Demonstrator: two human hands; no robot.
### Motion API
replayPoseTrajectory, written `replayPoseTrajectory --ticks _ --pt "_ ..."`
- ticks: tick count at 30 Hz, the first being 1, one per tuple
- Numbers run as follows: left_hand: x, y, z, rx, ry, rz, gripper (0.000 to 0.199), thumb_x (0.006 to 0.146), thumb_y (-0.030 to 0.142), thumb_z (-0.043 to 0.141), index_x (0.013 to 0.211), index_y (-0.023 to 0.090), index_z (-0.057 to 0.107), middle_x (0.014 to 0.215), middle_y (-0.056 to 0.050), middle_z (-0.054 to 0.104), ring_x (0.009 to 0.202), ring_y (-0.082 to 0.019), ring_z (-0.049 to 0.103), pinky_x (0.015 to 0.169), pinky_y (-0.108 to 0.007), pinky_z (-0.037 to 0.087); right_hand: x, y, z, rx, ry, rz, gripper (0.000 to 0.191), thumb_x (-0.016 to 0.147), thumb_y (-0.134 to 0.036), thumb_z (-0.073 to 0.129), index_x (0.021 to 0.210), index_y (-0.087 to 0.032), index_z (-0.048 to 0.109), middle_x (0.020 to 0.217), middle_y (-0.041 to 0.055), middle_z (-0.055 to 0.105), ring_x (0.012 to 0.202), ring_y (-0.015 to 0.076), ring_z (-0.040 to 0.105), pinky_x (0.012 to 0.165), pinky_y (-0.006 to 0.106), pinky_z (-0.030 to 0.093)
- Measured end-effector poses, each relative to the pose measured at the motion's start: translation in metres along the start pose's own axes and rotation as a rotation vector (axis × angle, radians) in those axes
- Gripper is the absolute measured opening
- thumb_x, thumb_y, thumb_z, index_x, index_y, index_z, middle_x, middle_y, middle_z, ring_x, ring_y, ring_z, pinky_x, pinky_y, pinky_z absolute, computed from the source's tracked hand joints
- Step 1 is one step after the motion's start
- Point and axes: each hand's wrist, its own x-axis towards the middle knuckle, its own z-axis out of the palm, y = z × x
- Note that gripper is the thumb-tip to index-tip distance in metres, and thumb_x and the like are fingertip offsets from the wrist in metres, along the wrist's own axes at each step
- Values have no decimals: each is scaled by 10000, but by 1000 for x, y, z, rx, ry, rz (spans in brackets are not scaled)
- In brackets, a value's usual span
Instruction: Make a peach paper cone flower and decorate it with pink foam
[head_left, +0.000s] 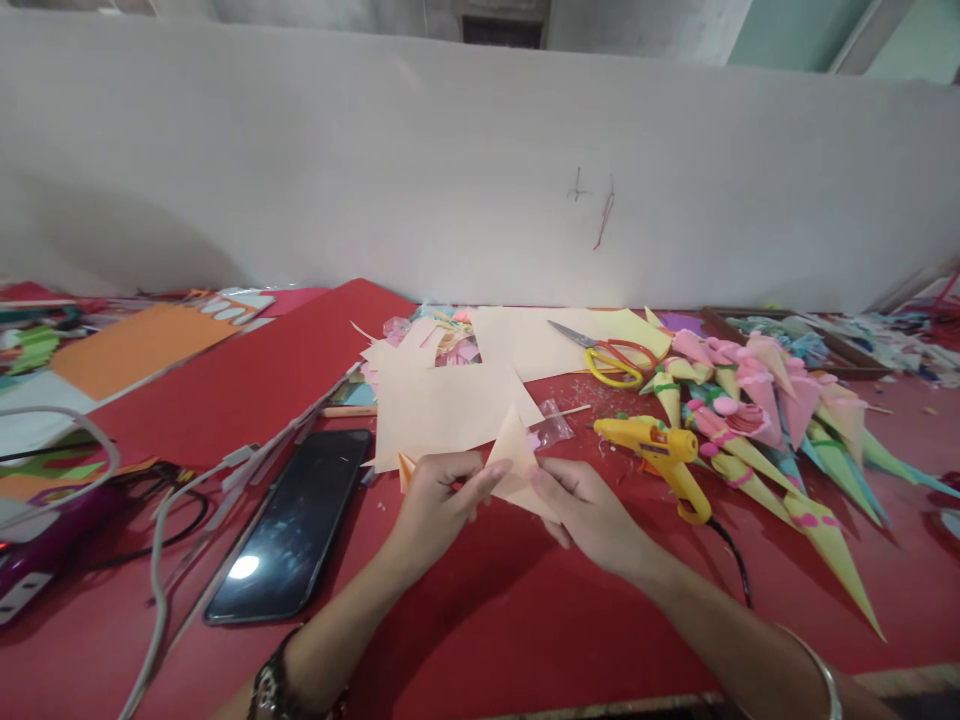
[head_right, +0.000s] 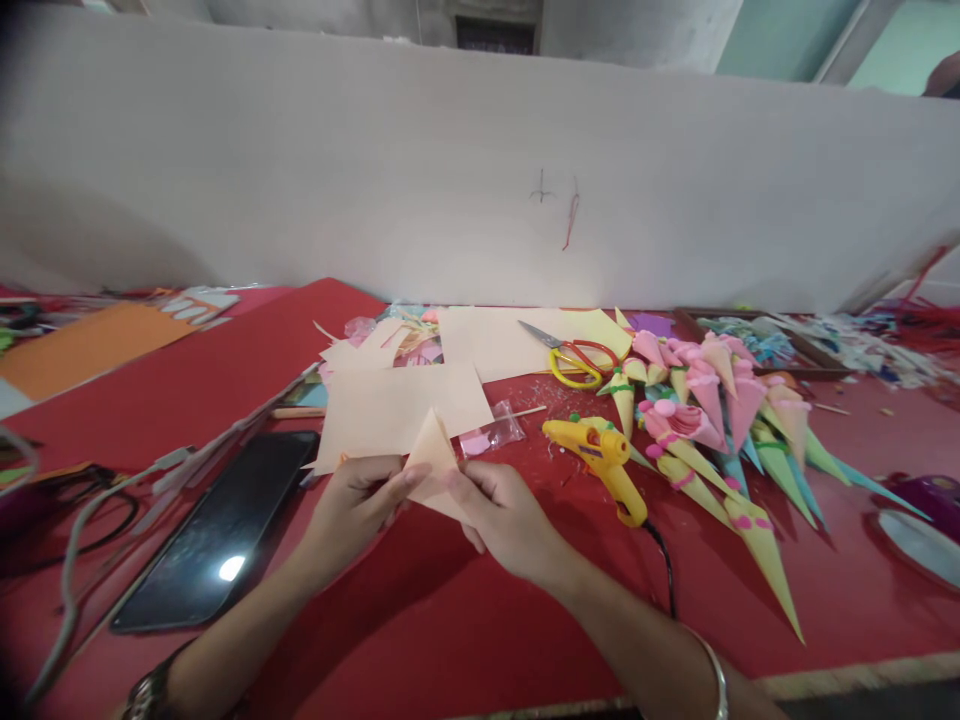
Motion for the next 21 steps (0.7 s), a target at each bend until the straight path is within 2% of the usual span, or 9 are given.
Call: replayPoseTrajectory --ticks 5,8,11,14,21 --pt "0 0 0 -30 29 29 436 789 339 454 408 160 338 355 64 311 363 -50 282 381 -164 237 2 -1 0 156 -177 104 524 810 -592 256 556 -172 441 357 -60 391 316 57 332 365 189 278" --pt "-1 1 0 -59 18 35 441 787 346 457 403 160 343 347 62 329 356 -49 287 376 -165 235 1 0 0 195 -242 89 529 822 -586 227 509 -186 377 374 -47 415 342 63 362 398 197 312" --pt "-1 3 0 -68 17 23 447 782 365 467 406 161 339 349 62 325 361 -49 283 376 -166 231 0 0 -1 145 -248 24 530 855 -529 223 464 -189 337 376 -47 382 359 61 343 421 202 301" --pt "-1 3 0 -57 10 9 456 778 388 472 410 161 325 361 64 309 374 -48 272 384 -168 232 -1 0 -2 68 -237 -27 536 875 -482 230 452 -181 363 404 -43 368 392 64 333 446 209 290" --pt "1 6 -1 0 -52 -38 374 796 326 417 469 166 328 424 65 320 416 -59 291 414 -175 246 -1 -1 -3 -91 -165 -44 480 860 -470 307 486 -174 368 448 -50 356 430 62 325 461 210 260"
